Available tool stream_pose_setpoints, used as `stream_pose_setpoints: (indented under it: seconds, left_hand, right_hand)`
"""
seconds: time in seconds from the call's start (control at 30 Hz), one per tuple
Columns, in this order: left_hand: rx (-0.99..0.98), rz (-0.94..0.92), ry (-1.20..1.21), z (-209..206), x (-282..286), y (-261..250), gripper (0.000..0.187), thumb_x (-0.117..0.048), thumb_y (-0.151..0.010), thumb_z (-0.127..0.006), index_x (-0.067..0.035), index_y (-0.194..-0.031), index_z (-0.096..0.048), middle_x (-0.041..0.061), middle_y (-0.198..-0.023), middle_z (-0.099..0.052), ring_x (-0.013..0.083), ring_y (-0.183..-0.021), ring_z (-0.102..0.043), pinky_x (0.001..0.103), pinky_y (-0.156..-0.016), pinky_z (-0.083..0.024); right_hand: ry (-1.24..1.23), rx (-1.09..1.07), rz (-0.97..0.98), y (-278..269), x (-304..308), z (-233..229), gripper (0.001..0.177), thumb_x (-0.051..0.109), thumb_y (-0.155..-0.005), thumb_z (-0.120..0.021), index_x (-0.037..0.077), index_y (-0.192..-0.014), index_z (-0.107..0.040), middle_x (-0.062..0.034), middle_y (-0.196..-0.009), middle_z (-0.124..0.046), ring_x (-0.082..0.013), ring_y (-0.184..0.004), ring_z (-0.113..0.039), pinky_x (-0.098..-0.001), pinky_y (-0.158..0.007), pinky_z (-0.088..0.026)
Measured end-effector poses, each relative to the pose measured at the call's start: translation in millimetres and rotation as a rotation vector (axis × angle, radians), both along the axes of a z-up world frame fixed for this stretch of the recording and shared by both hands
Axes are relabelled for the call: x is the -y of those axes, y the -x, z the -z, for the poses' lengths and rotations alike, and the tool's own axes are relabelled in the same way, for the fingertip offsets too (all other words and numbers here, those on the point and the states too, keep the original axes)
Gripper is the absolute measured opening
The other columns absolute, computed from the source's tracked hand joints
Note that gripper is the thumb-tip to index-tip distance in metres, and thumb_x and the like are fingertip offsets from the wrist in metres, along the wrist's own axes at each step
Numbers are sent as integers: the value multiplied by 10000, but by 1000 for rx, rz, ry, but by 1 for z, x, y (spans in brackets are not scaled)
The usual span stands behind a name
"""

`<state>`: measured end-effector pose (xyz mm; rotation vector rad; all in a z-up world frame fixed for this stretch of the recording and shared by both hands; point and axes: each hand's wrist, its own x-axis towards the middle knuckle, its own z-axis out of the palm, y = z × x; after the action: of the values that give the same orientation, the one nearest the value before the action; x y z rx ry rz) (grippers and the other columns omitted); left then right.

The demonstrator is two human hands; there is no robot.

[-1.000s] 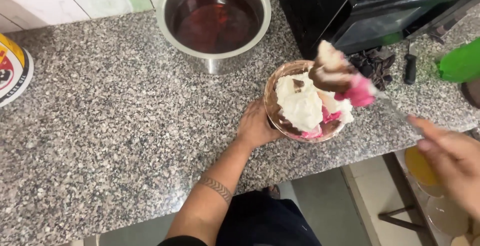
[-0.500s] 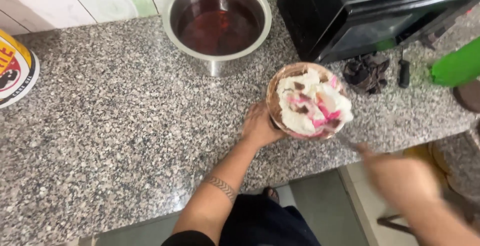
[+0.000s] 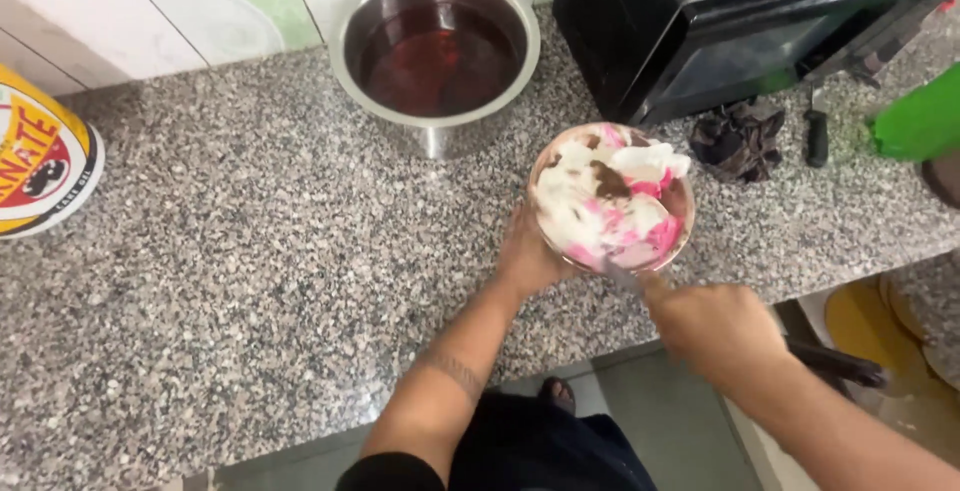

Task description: The person mixes white and pink cream in a metal bowl using a spatula, repeatedly folding and stirring the mixture until it becomes a uniform pink frosting. Chocolate cake layers and a bowl of dark filling sit on the counter nearby.

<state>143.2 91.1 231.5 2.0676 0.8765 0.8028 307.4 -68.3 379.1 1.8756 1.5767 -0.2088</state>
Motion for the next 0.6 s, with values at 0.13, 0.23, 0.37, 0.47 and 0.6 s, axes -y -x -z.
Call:
stream_pose_setpoints:
  seconds: [0.13, 0.23, 0.37, 0.47, 0.6]
  left_hand:
    - [-50, 9, 8, 6, 14, 16, 1358, -507, -505, -1007, 59, -1514, -296, 263, -1447, -501, 427, -1337, -479, 513, -1131, -367]
    - [-56, -10, 86, 36, -18, 16, 1452, -494, -494, -977, 83, -1578, -202, 263, -1463, -484, 421, -1335, -473, 503, -1129, -382]
    - [-50, -36, -82, 31, -10, 4, 1330, -480, -511, -983, 5, -1549, -306, 235, -1477, -524, 415, -1358, -504, 506, -1156, -397]
    - [-60, 51, -74, 13, 0, 16, 1325, -439, -461, -1015, -8, -1508, -327, 243, -1455, -526, 434, -1343, -492, 530, -1146, -360]
    - [-119, 29, 166, -1, -5, 23, 1391, -485, -454, -975, 25, -1532, -258, 236, -1436, -549, 411, -1311, -542, 491, -1138, -426]
  right_hand:
    - [-29, -128, 437, -16, -21, -76, 479, 551, -1037, -415, 422, -1493, -480, -20, -803, -751, -201, -730, -783, -345, -647, -593]
    - [-190, -80, 342, -59, -6, -16, 409, 492, -1011, -416, 367, -1364, -580, -40, -847, -752, -279, -789, -754, -460, -691, -594]
    - [49, -57, 334, -30, -7, 37, 462, 502, -1113, -312, 207, -1280, -625, -37, -772, -726, -175, -666, -771, -339, -524, -653]
    - [-99, -124, 83, -31, -10, -6, 457, 412, -1026, -367, 388, -1471, -469, -23, -720, -722, -204, -627, -735, -398, -557, -582]
    - [-227, -223, 572, -38, -8, 27, 438, 589, -1009, -393, 333, -1268, -637, -81, -745, -701, -257, -601, -703, -405, -512, -518]
